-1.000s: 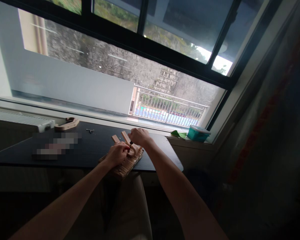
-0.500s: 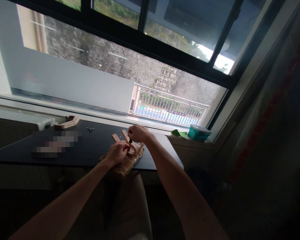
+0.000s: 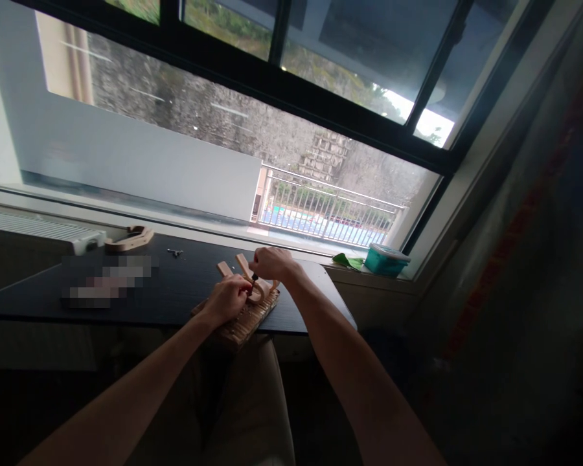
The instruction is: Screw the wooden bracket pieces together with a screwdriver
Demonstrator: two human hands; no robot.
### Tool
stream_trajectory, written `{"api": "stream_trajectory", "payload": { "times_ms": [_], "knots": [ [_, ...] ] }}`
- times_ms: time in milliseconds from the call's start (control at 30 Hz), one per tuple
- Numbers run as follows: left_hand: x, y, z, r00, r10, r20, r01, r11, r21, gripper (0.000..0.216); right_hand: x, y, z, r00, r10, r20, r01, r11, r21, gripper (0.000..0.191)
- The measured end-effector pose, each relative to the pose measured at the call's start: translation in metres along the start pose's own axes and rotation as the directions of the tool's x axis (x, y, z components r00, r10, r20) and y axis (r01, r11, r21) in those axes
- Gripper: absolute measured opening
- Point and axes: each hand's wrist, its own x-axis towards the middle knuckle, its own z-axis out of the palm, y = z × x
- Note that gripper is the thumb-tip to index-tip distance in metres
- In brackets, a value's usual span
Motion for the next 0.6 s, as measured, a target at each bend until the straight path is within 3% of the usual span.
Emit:
{"api": "stream_trajectory", "payload": {
  "times_ms": [200, 600],
  "knots": [
    [-0.001, 0.002, -0.002, 0.999, -0.028, 0.032, 0.028, 0.999, 0.022, 0.027, 0.000, -0.004, 0.008, 0.996, -0.085, -0.039, 0.085, 0.996, -0.003, 0.030],
    [-0.002, 0.007, -0.006, 0.998, -0.035, 0.055, 0.033, 0.999, 0.035, 0.025, 0.005, -0.006, 0.018, 0.994, 0.099, -0.055, -0.099, 0.995, 0.010, 0.037]
  ]
}}
